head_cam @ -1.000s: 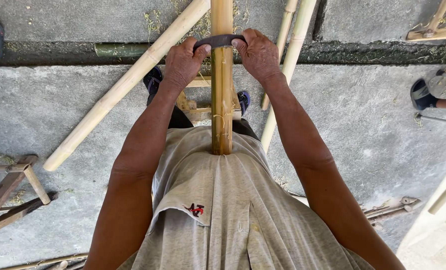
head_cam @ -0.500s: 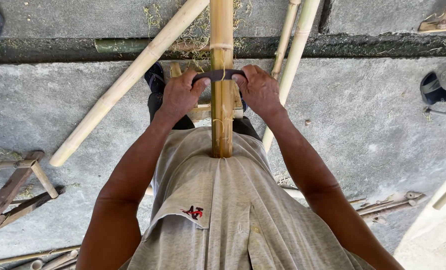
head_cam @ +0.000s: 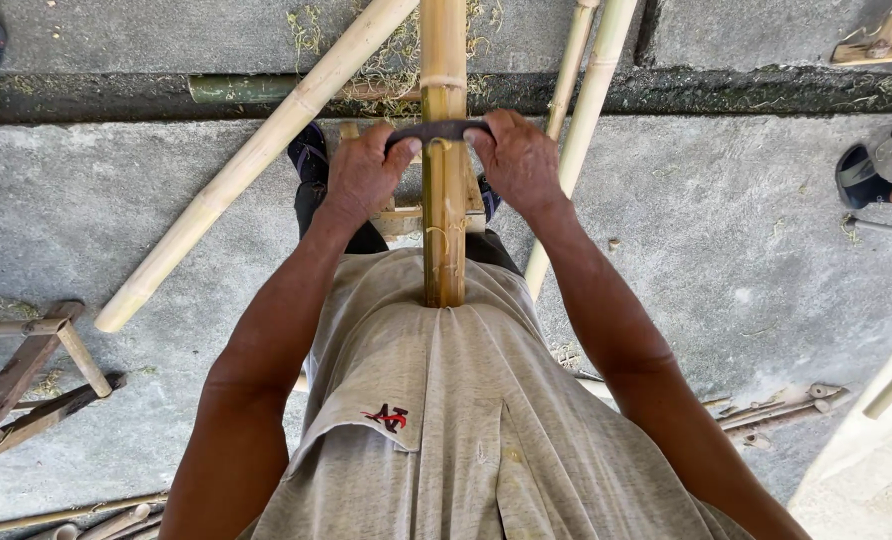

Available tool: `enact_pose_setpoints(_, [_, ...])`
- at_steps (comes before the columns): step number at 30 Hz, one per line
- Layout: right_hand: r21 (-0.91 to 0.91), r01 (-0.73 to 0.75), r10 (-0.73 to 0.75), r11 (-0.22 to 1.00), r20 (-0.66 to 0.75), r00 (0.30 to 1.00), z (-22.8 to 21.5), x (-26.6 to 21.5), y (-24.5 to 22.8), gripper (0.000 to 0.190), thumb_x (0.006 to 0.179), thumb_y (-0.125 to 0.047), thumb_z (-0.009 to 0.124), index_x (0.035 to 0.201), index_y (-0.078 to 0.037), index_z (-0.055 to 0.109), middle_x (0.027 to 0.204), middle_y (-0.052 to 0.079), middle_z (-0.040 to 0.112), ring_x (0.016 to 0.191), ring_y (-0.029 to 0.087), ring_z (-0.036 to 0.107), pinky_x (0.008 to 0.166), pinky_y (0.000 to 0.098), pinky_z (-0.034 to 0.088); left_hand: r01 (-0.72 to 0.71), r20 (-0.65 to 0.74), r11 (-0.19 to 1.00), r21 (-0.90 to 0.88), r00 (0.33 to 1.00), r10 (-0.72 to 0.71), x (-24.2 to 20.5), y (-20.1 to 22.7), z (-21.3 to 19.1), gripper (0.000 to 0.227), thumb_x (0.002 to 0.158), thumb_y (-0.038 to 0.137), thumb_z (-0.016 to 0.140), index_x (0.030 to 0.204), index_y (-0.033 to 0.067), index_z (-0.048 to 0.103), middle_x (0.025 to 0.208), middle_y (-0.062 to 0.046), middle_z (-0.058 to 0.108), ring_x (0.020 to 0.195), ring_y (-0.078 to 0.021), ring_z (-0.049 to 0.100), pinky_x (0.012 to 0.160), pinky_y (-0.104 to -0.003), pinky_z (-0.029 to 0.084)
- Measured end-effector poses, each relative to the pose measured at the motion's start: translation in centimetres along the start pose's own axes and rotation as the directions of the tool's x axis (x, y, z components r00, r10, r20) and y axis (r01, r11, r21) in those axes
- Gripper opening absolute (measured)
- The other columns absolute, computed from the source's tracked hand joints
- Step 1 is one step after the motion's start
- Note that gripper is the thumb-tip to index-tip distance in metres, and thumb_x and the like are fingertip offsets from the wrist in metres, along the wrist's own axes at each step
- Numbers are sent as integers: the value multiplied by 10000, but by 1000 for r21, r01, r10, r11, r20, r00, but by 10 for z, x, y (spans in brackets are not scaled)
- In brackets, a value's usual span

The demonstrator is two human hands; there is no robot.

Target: Scraping the outer green layer of a bamboo pole using a hand-held curved blade.

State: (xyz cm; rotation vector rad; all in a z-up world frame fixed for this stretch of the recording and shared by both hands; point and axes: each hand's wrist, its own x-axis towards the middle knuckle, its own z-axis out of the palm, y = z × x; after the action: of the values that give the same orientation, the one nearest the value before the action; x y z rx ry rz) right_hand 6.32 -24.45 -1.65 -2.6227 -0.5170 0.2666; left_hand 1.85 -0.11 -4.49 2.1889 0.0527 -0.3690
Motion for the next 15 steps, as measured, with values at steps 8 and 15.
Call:
enact_pose_setpoints(8, [-10,-142,142,990,180,973,4,-97,-31,351,1073,-392,580,925,-74,605,744,74,628,552,195,592,451,369,499,16,104,1000,5,994,-17,-92,2,12,383,1028,433,638,903,72,630,631,-103,647,508,-249,643,495,-426,540])
enact_pose_setpoints(15, [39,-85,77,996,174,982,-5,-99,-34,326,1075,-392,554,1015,-81,633,808,79,646,582,192,616,482,368,515,-98,28,995,19,995,97,-100,-33,40,432,1036,496,579,874,97,618,645,-73,619,501,-224,616,448,-389,524])
